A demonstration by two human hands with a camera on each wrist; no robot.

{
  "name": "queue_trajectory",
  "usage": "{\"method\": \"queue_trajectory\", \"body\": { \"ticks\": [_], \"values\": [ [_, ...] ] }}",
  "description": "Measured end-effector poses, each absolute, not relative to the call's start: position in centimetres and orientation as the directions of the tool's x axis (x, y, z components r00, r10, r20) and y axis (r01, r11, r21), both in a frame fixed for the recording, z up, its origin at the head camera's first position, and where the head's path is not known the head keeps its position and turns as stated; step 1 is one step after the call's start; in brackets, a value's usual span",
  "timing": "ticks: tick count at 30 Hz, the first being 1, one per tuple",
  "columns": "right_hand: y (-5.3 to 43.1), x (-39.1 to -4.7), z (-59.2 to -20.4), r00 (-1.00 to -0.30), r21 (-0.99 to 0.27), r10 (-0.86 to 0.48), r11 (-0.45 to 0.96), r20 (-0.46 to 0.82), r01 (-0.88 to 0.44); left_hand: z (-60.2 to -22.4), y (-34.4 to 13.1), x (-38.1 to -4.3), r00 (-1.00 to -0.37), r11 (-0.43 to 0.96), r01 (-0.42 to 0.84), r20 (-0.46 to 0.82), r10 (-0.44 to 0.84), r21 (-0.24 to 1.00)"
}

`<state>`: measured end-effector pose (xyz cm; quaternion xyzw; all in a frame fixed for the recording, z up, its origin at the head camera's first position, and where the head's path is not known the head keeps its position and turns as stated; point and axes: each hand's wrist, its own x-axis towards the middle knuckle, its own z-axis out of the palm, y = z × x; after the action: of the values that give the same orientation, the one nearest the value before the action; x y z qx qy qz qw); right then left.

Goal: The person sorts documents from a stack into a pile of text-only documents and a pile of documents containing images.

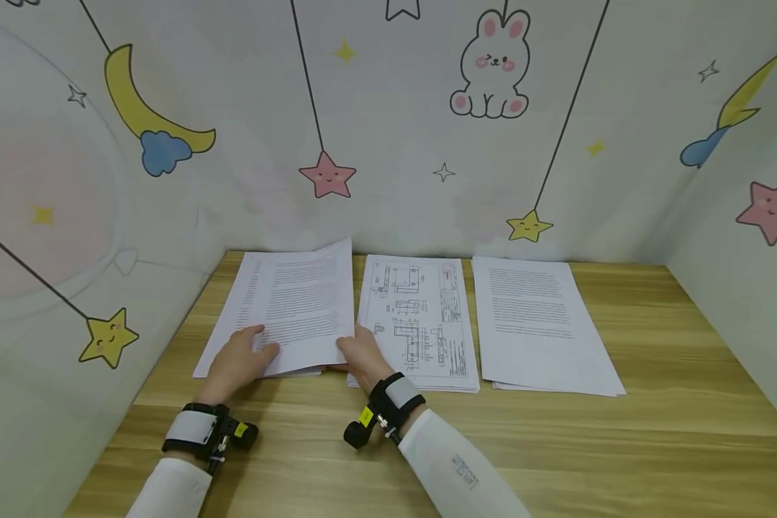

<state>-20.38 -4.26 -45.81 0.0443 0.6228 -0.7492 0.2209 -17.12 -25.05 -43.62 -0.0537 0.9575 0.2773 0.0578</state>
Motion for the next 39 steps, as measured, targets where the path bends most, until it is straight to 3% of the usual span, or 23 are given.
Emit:
{"method": "queue_trajectory", "body": {
  "ticks": [11,16,21,28,39],
  "values": [
    [-1.9,-19.5,-44.1,-0.896,-0.92,-0.351,-0.178,-0.271,0.349,-43.5,-25.2,-17.7,-0.966,0.707,-0.242,-0.101,-0.236,0.664],
    [-0.1,-19.4,-43.2,-0.899,-0.928,-0.368,-0.187,-0.238,0.322,-42.8,-24.5,-17.9,-0.953,0.524,-0.262,-0.131,-0.274,0.81],
    [1.7,-19.3,-42.5,-0.906,-0.934,-0.374,-0.21,-0.198,0.291,-42.1,-23.3,-17.9,-0.96,0.335,-0.235,-0.164,-0.228,0.912],
    [4.9,-19.1,-41.4,-0.929,-0.976,-0.354,-0.141,-0.105,0.164,-40.9,-20.7,-18.0,-0.987,0.195,-0.125,-0.102,-0.126,0.973],
    [10.0,-19.8,-40.5,-0.977,-0.991,-0.185,0.094,-0.109,0.092,-41.2,-16.0,-18.6,-1.0,0.179,0.021,0.02,0.005,0.984]
  ]
}}
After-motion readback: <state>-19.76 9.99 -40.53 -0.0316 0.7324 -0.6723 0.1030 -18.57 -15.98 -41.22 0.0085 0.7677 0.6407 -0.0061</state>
